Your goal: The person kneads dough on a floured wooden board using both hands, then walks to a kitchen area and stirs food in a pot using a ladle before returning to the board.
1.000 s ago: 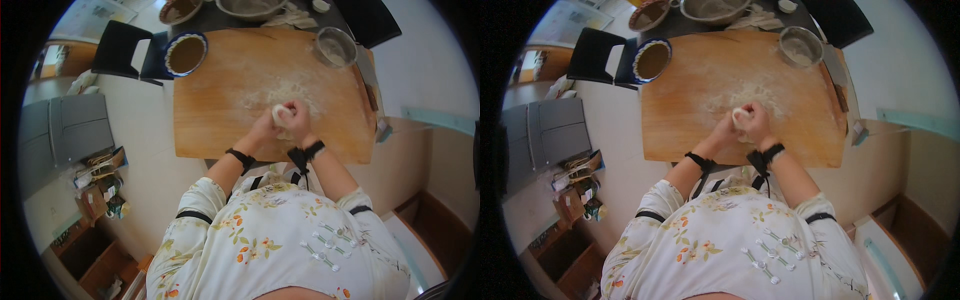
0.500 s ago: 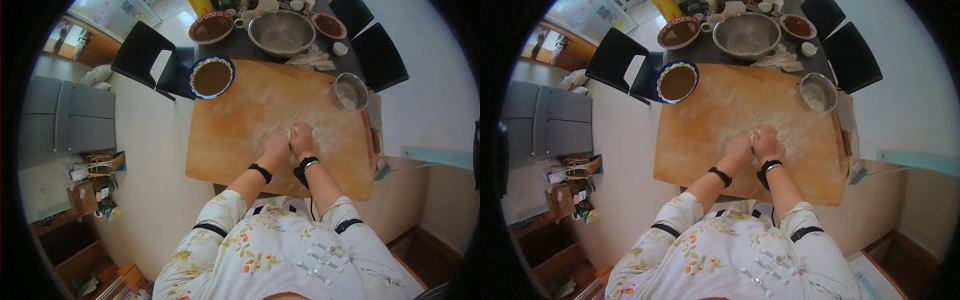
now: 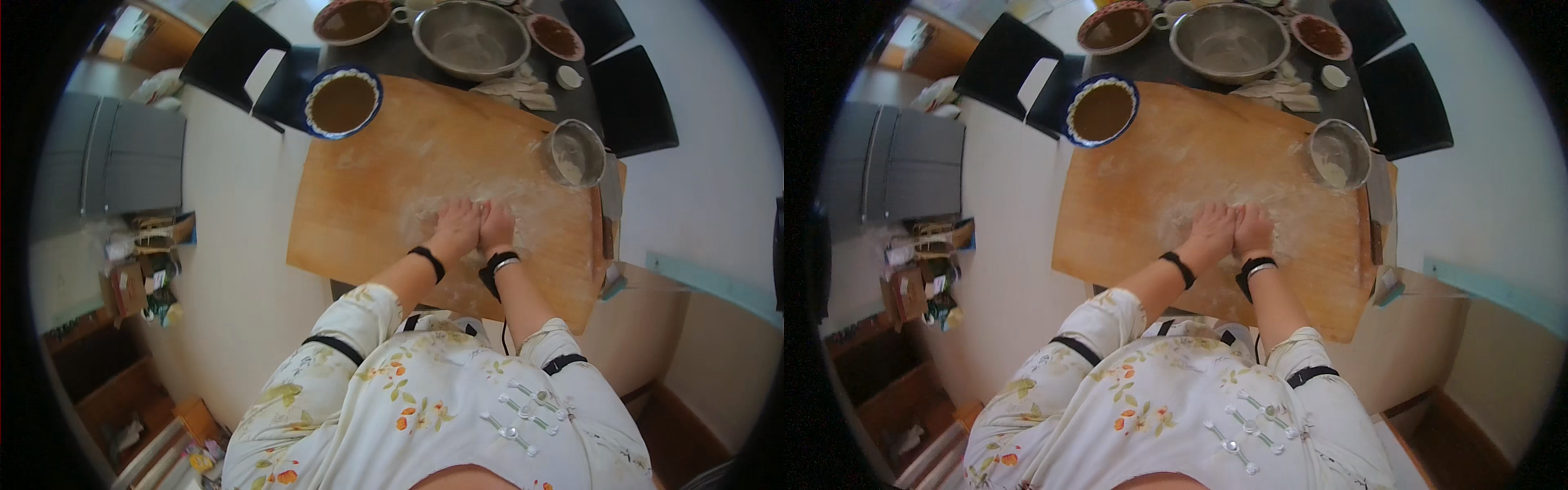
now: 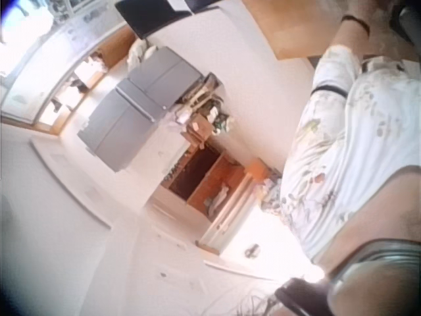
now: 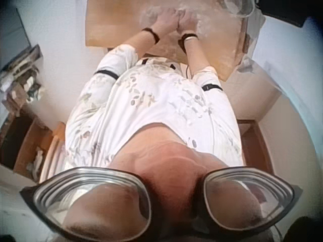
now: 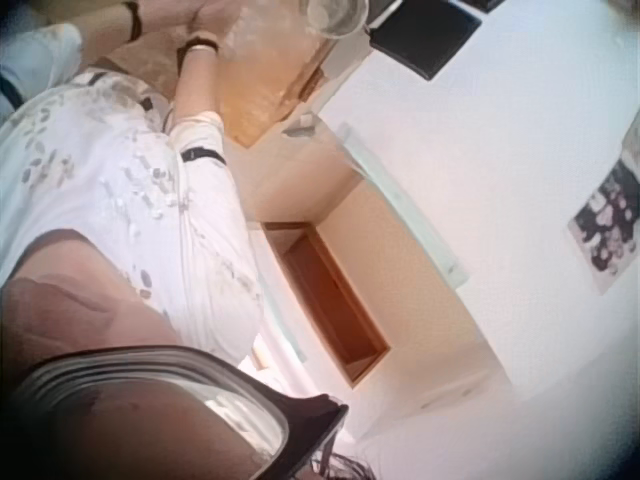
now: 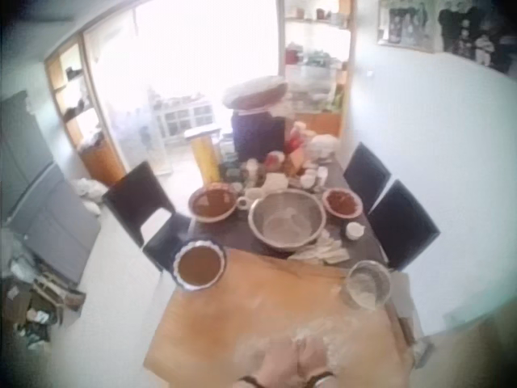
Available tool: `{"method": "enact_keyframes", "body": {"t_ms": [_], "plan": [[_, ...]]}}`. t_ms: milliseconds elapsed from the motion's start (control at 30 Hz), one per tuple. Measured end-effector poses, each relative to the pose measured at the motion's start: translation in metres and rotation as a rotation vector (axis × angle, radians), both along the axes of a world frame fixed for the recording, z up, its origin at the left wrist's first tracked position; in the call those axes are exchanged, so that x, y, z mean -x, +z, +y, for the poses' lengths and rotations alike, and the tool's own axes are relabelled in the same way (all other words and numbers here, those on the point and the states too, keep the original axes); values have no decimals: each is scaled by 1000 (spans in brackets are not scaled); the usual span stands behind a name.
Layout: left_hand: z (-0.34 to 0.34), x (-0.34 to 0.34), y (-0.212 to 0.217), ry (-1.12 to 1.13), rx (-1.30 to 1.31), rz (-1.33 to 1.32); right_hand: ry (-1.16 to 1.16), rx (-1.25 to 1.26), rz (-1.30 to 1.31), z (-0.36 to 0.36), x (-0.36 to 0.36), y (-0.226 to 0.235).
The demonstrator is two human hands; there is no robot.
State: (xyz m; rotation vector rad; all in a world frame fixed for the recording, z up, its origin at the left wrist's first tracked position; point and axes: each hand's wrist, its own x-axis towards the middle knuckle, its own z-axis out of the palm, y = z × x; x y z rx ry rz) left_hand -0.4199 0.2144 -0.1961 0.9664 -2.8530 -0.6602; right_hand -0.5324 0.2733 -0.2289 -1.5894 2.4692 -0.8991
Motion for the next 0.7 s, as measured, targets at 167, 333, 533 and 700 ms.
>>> {"method": "enact_keyframes", "body": {"t_ms": [167, 333, 533, 700], "plan": [[1, -6, 26, 133, -178, -5, 50, -49, -716, 15, 17, 18], [65, -55, 24, 10, 58, 272, 133, 209, -289, 68, -47, 30], [17, -5, 25, 35, -41, -33, 10, -56, -164, 26, -3, -8], [-5, 10, 24, 49, -243, -127, -99, -222, -377, 1, 14, 6]]}}
